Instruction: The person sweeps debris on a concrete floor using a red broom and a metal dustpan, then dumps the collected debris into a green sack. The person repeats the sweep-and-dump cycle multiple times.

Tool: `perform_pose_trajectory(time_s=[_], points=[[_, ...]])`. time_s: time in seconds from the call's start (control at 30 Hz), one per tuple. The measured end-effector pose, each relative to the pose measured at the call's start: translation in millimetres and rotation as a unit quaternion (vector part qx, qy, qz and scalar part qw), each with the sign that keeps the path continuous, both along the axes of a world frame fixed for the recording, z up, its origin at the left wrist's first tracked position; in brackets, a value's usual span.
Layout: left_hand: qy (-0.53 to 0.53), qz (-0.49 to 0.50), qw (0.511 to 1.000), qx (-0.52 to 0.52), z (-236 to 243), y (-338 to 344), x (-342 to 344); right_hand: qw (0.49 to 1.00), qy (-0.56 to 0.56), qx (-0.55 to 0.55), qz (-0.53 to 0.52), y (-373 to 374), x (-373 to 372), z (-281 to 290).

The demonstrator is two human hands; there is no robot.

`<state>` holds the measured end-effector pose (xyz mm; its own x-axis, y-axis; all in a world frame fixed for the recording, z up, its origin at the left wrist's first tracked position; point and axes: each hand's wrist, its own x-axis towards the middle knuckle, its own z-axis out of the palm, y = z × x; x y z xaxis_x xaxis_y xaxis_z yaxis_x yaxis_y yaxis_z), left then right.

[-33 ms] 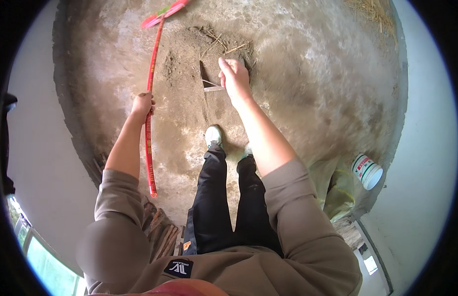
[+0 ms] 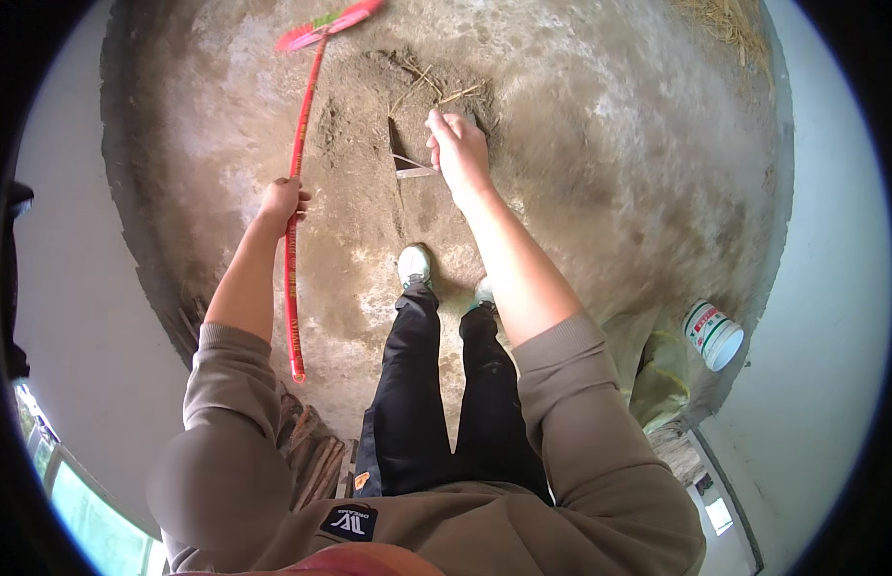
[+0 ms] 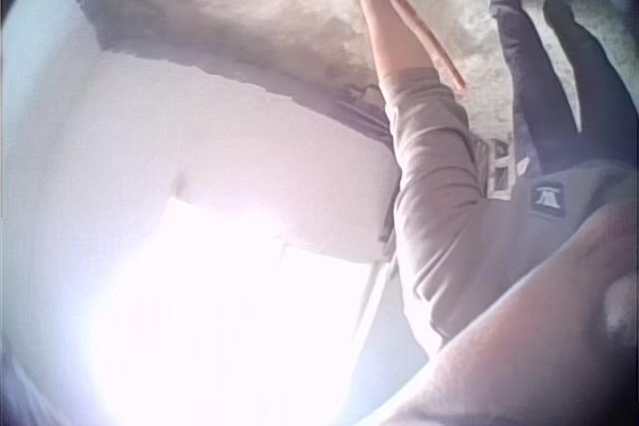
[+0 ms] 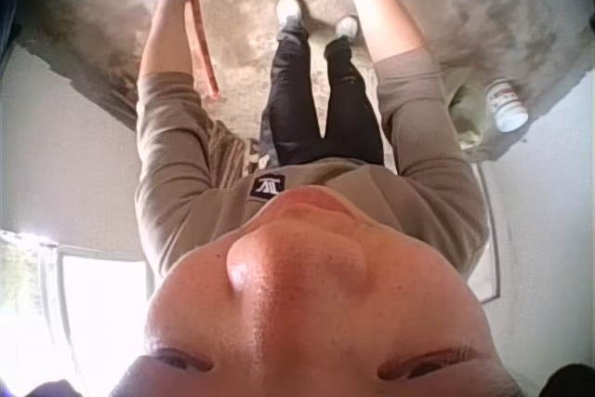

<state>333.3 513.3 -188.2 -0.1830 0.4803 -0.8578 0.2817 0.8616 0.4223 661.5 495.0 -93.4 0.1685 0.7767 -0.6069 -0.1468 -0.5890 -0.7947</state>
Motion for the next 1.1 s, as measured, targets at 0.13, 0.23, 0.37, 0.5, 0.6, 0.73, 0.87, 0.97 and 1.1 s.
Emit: perform_pose_trajectory(time_s=[0.13, 0.23, 0.37, 0.5, 0.6, 0.73, 0.87, 0.97, 1.1], points=[[-0.015, -0.018, 0.998, -0.05, -40, -21, 23, 0.973, -0.223, 0.012, 0.058, 12, -12, -11], [-0.152, 0.119, 0.975, -0.109, -40, -41, 44, 0.772, -0.527, 0.355, 0.019, -7, -30, -10], [-0.24, 0.077, 0.968, -0.017, -19, -46, 63, 0.922, -0.302, 0.168, 0.173, -129, -95, 14], [-0.213, 0.061, 0.973, 0.063, -14, -25, 81, 0.861, 0.415, -0.288, 0.059, -197, -95, 42], [0.008, -0.107, 0.957, 0.269, -22, -6, 91, 0.866, 0.435, -0.247, -0.004, -197, -94, 57], [0.094, -0.406, 0.783, 0.462, -29, 13, 83, 0.878, 0.387, -0.28, 0.01, -174, -85, 62], [0.061, -0.543, 0.724, 0.421, -34, -1, 85, 0.871, 0.377, -0.315, -0.024, -164, -58, 75], [0.073, -0.393, 0.768, 0.501, -38, -24, 112, 0.859, 0.384, -0.331, -0.066, -162, -49, 110], [0.109, -0.246, 0.777, 0.569, -32, -31, 149, 0.81, 0.475, -0.309, -0.152, -148, -38, 153]])
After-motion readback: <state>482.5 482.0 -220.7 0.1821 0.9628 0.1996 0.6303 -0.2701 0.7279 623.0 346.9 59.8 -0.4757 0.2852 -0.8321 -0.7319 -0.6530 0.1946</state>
